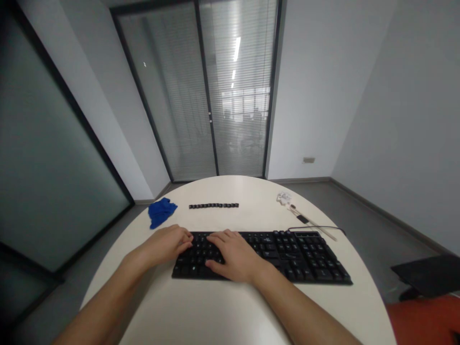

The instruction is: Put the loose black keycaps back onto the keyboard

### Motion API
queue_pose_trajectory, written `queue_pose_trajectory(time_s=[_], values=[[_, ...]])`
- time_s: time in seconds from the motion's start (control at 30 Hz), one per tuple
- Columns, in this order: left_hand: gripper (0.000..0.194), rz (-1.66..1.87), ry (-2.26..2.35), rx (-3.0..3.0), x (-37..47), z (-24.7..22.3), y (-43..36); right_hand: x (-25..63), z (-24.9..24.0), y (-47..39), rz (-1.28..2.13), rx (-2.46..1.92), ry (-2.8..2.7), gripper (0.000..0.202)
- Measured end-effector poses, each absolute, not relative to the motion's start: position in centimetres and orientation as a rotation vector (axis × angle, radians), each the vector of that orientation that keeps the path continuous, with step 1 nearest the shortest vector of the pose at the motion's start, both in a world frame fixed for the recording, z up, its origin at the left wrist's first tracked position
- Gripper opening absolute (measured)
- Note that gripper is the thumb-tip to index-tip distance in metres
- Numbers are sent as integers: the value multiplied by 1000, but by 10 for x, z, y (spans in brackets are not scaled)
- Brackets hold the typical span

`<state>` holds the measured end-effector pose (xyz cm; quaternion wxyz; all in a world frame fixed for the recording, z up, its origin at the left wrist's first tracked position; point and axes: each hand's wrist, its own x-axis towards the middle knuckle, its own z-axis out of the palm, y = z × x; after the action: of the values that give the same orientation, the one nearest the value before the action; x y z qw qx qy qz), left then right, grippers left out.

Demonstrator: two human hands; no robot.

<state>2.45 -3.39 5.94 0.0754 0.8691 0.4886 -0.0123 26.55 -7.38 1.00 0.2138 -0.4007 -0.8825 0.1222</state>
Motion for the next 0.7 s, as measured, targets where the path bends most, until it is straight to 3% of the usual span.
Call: queue_pose_trajectory(time_s=[0.47,0.6,0.7], values=[[30,-182,1744,2670,54,63,-50,266,10,-75,330,-1101,-2435,57],[37,162,1695,2758,64,46,-43,264,9,-73,391,-1089,-2367,54],[38,507,1625,2654,73,27,-39,266,6,-66,421,-1173,-2173,38]])
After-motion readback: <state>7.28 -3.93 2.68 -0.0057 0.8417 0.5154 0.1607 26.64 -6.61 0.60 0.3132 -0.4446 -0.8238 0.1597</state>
